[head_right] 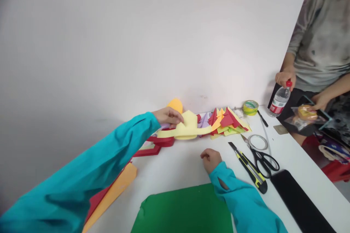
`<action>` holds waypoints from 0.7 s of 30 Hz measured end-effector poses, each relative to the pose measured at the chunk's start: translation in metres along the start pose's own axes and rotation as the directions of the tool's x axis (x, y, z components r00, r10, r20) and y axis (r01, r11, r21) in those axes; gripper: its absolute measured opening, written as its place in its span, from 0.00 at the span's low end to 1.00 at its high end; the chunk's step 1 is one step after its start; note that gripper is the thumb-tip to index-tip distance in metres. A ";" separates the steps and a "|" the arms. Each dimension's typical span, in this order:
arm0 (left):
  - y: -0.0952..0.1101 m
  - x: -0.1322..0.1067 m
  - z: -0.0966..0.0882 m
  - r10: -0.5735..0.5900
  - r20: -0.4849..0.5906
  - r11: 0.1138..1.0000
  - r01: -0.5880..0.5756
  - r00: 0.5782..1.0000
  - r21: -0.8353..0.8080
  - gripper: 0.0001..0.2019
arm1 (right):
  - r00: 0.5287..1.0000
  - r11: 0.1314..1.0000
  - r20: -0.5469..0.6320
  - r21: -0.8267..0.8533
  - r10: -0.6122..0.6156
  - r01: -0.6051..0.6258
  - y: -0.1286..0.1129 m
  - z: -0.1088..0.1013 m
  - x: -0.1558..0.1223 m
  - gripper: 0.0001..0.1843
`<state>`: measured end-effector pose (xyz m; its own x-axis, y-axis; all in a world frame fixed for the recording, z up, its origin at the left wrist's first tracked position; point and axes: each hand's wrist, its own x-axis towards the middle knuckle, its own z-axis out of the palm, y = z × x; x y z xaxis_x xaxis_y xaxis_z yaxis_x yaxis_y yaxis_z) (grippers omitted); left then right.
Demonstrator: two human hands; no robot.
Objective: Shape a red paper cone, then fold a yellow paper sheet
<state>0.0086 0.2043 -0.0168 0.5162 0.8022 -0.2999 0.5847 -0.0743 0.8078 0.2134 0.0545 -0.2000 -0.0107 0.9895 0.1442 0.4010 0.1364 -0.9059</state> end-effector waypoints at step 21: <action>-0.073 -0.091 0.088 0.042 -0.302 0.899 -0.168 0.952 -0.404 0.16 | 0.973 0.972 0.049 -0.072 0.226 -0.222 -0.032 0.034 -0.009 0.21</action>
<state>-0.0259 0.0852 -0.0932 0.3273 0.9398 -0.0981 0.1859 0.0377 0.9818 0.1694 0.0430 -0.1857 0.0353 0.9958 -0.0840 0.4585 -0.0908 -0.8840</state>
